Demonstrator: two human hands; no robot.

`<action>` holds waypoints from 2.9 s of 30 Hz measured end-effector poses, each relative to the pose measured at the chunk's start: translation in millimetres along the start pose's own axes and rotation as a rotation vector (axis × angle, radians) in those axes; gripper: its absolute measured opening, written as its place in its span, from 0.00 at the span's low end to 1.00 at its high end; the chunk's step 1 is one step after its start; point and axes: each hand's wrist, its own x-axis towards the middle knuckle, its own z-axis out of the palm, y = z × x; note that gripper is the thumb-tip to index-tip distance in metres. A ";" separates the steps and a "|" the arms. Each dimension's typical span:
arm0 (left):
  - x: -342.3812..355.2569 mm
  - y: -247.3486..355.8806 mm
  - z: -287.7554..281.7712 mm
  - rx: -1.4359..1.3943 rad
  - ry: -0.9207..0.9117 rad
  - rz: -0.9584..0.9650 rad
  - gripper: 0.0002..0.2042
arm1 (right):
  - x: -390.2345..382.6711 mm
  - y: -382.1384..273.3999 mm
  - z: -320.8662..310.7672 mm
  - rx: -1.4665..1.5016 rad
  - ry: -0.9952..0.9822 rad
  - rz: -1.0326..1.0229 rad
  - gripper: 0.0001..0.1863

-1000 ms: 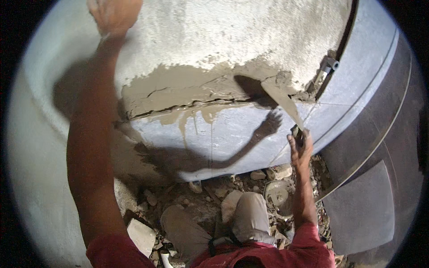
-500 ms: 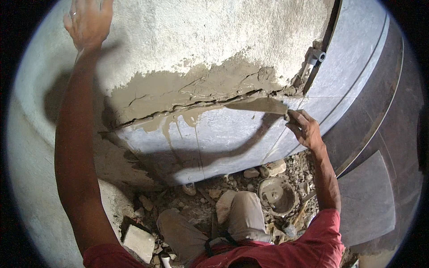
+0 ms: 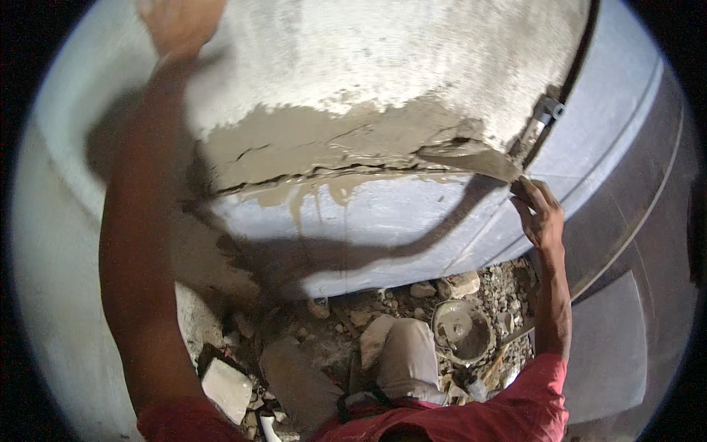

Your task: The person applies wet mortar to a wall and around the edges of a tile using a trowel while sitting on the floor. They also use a hammer and a small stone piece to tap the edge of the tile and adjust its positioning.

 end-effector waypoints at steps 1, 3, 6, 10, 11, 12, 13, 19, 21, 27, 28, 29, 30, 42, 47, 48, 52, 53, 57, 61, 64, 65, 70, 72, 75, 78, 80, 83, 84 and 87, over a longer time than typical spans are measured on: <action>-2.2 7.6 1.3 -0.019 0.026 -0.018 0.27 | -2.9 2.7 -4.1 -0.018 0.045 -0.009 0.24; -9.0 12.3 -2.9 -0.044 0.017 -0.031 0.27 | -7.3 -6.2 15.3 -0.010 0.124 -0.035 0.24; -6.5 15.1 -2.3 -0.027 0.078 -0.016 0.26 | 0.1 -17.0 10.3 0.114 0.195 -0.025 0.21; 0.9 10.0 -11.9 -0.028 0.099 0.030 0.26 | 26.4 -97.0 18.0 0.276 -0.023 -0.056 0.22; 0.3 9.5 -14.0 -0.063 0.116 0.022 0.26 | 32.7 -114.5 28.5 0.329 -0.053 -0.109 0.23; 1.0 11.3 -13.5 -0.068 0.126 0.021 0.26 | 41.5 -131.0 27.7 0.304 -0.113 -0.130 0.25; 0.6 12.2 -14.4 -0.059 0.126 0.019 0.26 | 49.6 -148.3 30.2 0.293 -0.173 -0.150 0.26; 0.6 14.8 -18.6 -0.149 0.099 -0.045 0.27 | 100.4 -223.8 34.0 0.188 -0.403 -0.308 0.28; 1.2 14.4 -20.4 -0.170 0.077 -0.056 0.28 | 113.1 -244.1 34.7 0.209 -0.414 -0.315 0.22; 0.4 14.2 -23.8 -0.251 0.091 -0.052 0.30 | 157.6 -272.5 42.4 0.152 -0.684 -0.316 0.17; 0.5 14.0 -23.7 -0.250 0.090 -0.053 0.30 | 165.4 -273.7 40.3 0.152 -0.686 -0.318 0.17; 0.6 13.9 -23.5 -0.252 0.086 -0.057 0.31 | 172.6 -273.8 38.6 0.123 -0.685 -0.350 0.18; 1.1 13.9 -22.7 -0.256 0.083 -0.063 0.31 | 178.0 -273.4 34.7 0.092 -0.683 -0.382 0.18; 3.0 11.6 -25.0 -0.287 -0.025 -0.063 0.33 | 92.3 -211.8 48.2 0.276 -0.231 -0.238 0.24; 0.4 10.4 -20.2 -0.307 -0.014 -0.043 0.34 | 13.3 -263.8 116.0 0.488 -0.169 -0.149 0.22; 0.9 10.5 -20.8 -0.297 -0.004 -0.040 0.34 | 11.3 -269.6 125.1 0.498 -0.165 -0.150 0.22; 1.8 12.1 -22.9 -0.295 -0.029 -0.032 0.34 | 17.1 -283.3 148.5 0.325 -0.153 -0.246 0.22; 2.4 13.0 -23.1 -0.285 -0.042 -0.030 0.34 | 20.8 -285.3 151.3 0.301 -0.155 -0.225 0.21; 0.5 6.0 -26.3 -0.271 -0.062 -0.011 0.34 | 33.6 -288.7 150.2 0.229 -0.342 -0.204 0.18; -0.3 8.8 -23.8 -0.252 -0.072 -0.021 0.34 | 40.9 -266.2 130.7 0.198 -0.482 -0.308 0.23; 1.1 12.2 -20.9 -0.259 -0.046 -0.009 0.34 | 43.8 -231.9 121.5 0.147 -0.490 -0.381 0.20; 1.1 13.4 -20.3 -0.252 -0.046 -0.013 0.34 | 45.5 -225.5 116.5 0.163 -0.502 -0.428 0.20; -3.1 9.5 -25.8 -0.218 -0.028 -0.006 0.34 | 68.1 -207.8 52.2 0.367 -0.761 -0.227 0.24; -1.7 14.6 -30.1 -0.223 -0.058 -0.030 0.35 | 60.8 -203.8 43.2 0.495 -0.522 -0.194 0.25; -3.4 9.4 -28.1 -0.212 -0.008 0.002 0.35 | 51.8 -231.3 69.1 0.580 -0.338 -0.136 0.21; 3.9 11.5 -24.9 -0.210 -0.003 0.010 0.34 | 61.2 -262.2 91.9 0.485 -0.303 -0.163 0.17; -2.6 11.4 -22.8 -0.221 0.010 0.007 0.34 | 69.3 -282.6 101.3 0.462 -0.302 -0.147 0.17; -1.6 12.0 -23.5 -0.223 0.012 -0.001 0.33 | 72.7 -296.6 117.8 0.468 -0.317 -0.067 0.14; -2.5 12.6 -23.7 -0.218 -0.007 -0.008 0.33 | 70.0 -300.8 122.6 0.427 -0.366 -0.102 0.14; -0.7 8.7 -22.1 -0.199 0.026 0.024 0.33 | 56.8 -298.7 139.9 0.316 -0.374 -0.208 0.13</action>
